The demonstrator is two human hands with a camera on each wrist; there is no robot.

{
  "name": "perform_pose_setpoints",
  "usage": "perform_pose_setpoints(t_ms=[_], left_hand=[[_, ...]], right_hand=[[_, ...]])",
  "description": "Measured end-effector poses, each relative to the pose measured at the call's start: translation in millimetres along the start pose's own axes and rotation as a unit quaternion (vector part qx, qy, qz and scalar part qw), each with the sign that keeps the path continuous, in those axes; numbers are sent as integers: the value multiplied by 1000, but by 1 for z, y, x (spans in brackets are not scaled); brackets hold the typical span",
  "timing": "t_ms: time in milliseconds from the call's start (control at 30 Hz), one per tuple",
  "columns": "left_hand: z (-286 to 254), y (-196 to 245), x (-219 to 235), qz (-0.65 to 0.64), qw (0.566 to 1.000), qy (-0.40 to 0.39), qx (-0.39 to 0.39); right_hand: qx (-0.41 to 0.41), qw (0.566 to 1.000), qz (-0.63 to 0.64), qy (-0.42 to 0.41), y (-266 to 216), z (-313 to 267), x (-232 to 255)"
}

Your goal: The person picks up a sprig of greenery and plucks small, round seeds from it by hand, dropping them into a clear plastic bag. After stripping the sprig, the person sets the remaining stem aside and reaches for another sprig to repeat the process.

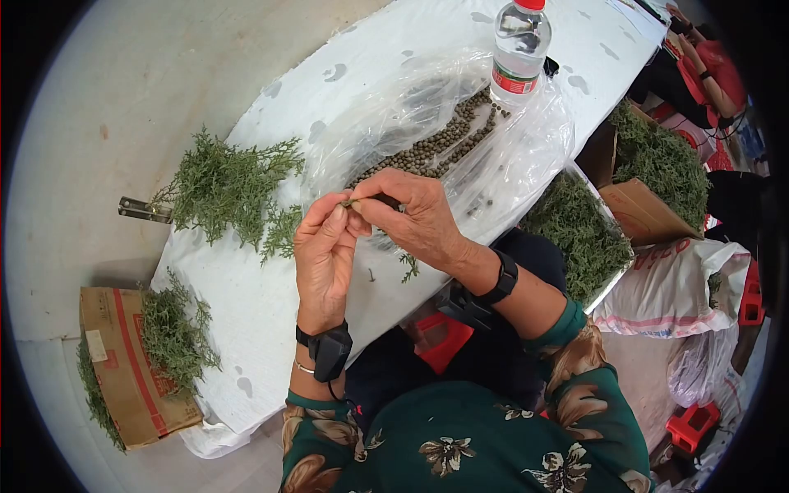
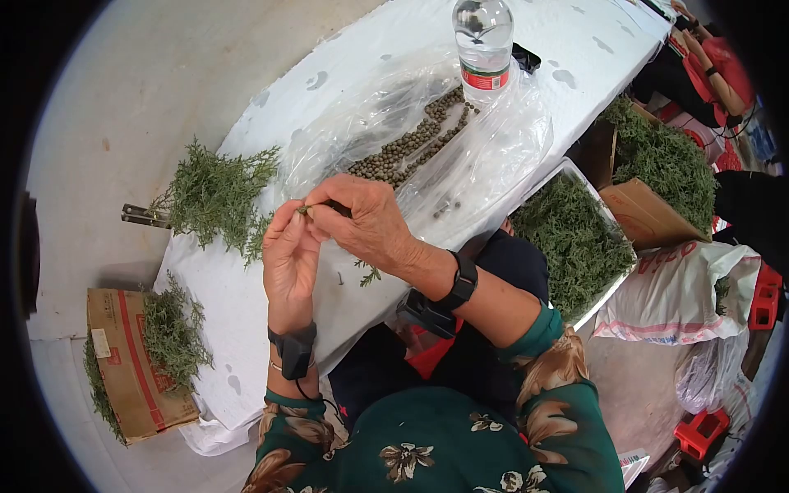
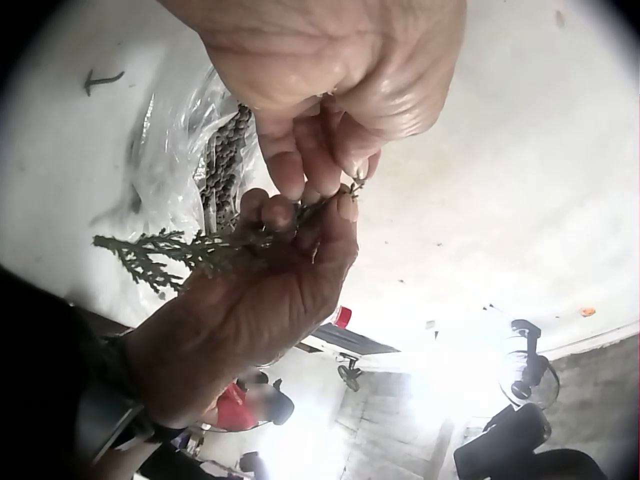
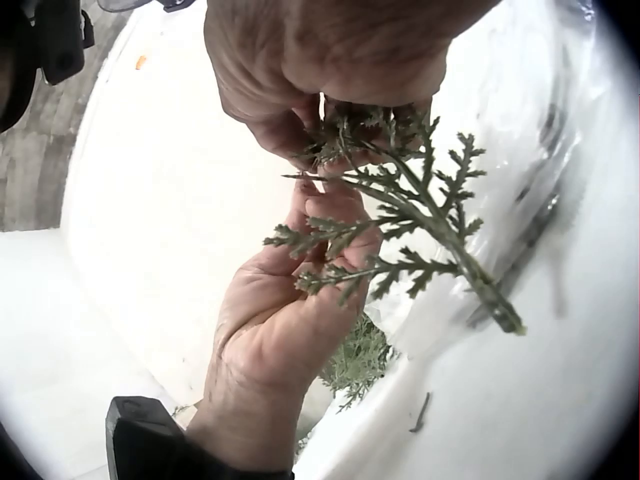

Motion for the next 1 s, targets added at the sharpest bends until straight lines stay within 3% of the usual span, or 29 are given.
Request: perform_pose_setpoints(t_ms=[400,1000], left_hand=[[-1,4,-5,30,999,-27,-13],[0,-7,-2,-34,999,-22,34]], right_hand=[[71,991,-111,34,-14,0,8],[77,991,-101,40,-10,-2,3]])
Point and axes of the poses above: each hand's wrist, its own z-axis towards the middle knuckle, its own x-axis out of the back of the hand, y = z × x, the point moved 9 cm from there along z, towards the middle knuckle
